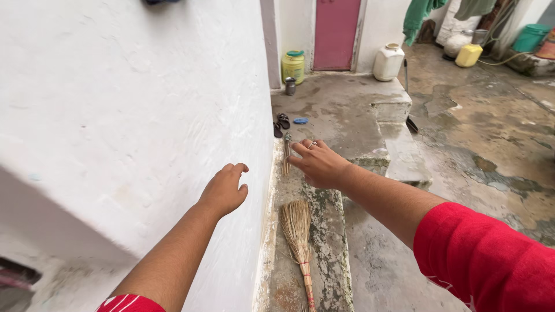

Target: The person picks up a broom and uses it to sweep dust and debris from a window sill and the surrounding metal grate.

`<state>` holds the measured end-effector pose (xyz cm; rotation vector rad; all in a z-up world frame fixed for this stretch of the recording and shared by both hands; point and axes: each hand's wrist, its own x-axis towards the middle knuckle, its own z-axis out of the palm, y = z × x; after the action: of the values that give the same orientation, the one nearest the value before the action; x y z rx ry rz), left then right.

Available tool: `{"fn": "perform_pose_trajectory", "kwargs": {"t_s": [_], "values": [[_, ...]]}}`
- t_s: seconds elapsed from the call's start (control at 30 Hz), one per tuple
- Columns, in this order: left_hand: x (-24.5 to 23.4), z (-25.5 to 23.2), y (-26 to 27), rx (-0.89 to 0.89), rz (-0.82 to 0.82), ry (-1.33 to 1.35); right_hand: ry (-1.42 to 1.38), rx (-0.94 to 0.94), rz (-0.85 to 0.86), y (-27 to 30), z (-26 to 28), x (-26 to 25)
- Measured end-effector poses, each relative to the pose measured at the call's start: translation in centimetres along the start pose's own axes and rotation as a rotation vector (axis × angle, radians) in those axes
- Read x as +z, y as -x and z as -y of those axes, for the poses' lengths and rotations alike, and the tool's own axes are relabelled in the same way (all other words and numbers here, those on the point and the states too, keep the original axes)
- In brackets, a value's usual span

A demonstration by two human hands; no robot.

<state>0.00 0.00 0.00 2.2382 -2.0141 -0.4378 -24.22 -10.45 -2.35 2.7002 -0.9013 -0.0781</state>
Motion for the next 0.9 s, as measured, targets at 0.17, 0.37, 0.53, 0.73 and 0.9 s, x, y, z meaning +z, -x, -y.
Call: {"fn": "perform_pose_trajectory", "kwargs": {"t_s": [0.17,0.37,0.53,0.73,0.9], "values": [[13.0,4.9,-8.2,0.059,0.035,0.024,-0.076,0.093,0.034,0.1,0.8,14.4],[37.3,11.4,-14.6,0.086,0.093,0.040,-0.131,0.163,0.191,1.1,6.3,39.5],[59.5,17.5,-17.7,0.034,0.160,0.063,-0.324,0.312,0.356,2.5,15.0,61.6],[82.6,26.2,-19.6,0.000,0.185,0.064,-0.553,0.385,0.334,0.9,26.5,85.7],[94.0,31.0,-20.6,-0.030,0.160,0.040,-0.810,0.448,0.164,-1.0,32.2,98.5]]}}
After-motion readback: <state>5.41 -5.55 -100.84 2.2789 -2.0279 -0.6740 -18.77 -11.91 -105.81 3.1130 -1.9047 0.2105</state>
